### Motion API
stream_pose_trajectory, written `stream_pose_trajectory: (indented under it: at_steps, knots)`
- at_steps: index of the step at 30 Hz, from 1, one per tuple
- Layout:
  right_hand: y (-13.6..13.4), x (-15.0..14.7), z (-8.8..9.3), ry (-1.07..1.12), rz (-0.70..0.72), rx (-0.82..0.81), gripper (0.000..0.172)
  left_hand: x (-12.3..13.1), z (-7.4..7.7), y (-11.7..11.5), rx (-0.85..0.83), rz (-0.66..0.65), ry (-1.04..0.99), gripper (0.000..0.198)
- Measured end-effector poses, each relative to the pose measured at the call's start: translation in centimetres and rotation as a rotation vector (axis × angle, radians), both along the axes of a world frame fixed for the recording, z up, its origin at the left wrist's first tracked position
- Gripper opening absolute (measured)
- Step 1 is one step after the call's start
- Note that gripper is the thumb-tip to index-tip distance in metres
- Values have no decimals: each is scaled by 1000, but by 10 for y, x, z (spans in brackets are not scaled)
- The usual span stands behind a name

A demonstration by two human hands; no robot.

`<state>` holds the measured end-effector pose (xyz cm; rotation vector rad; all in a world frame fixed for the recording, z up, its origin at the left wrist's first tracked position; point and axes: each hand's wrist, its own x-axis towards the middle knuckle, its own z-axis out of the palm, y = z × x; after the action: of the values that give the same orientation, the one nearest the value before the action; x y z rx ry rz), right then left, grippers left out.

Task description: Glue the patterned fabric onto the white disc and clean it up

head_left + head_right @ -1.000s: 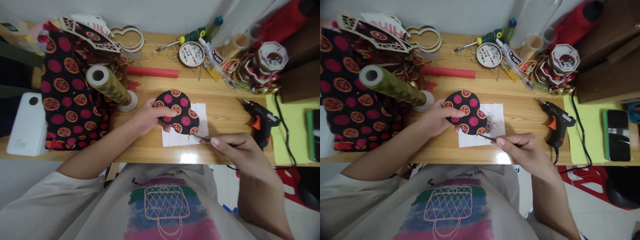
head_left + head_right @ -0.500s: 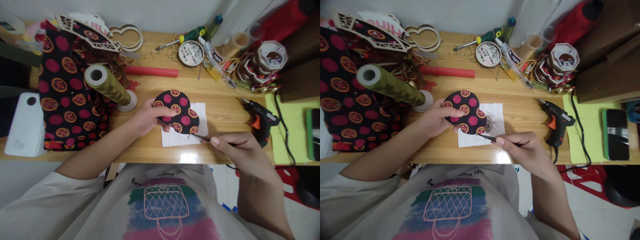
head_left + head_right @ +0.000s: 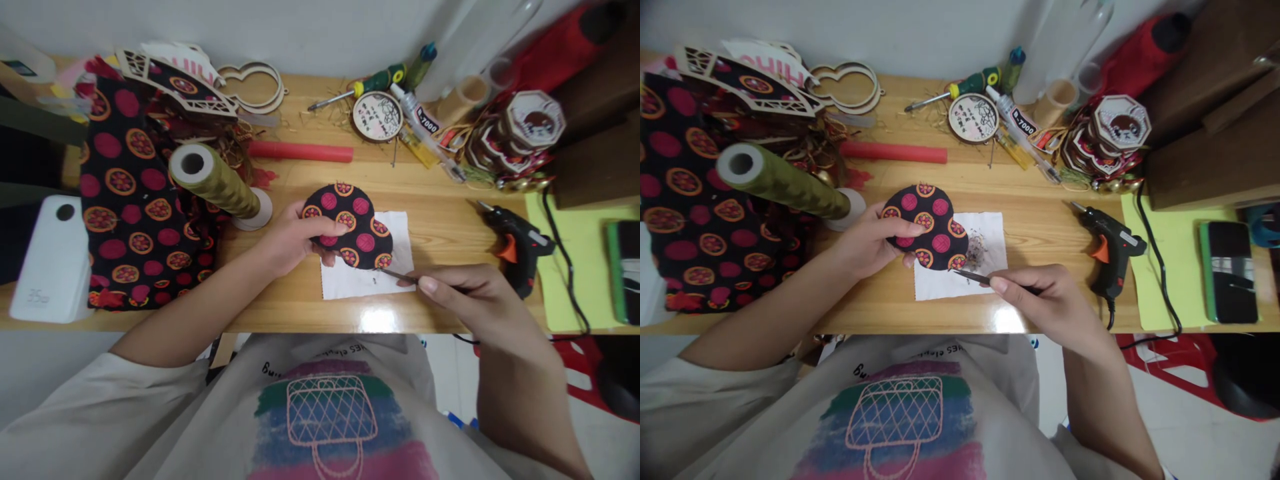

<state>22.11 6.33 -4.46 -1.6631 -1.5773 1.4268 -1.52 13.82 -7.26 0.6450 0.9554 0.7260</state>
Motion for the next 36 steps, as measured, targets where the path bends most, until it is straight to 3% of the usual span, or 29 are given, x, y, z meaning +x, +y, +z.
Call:
stream_pose_trajectory:
  at_steps: [19, 29, 36]
  knots:
    - [5, -5, 1, 88, 0, 50, 14, 1, -1, -1, -9, -23, -57, 16]
    - [6, -4, 0, 111, -8, -1, 13, 1, -2, 0, -3, -24, -45, 15]
    - [5, 0, -3, 39, 5, -31, 23, -2, -2, 1, -3, -7, -41, 18]
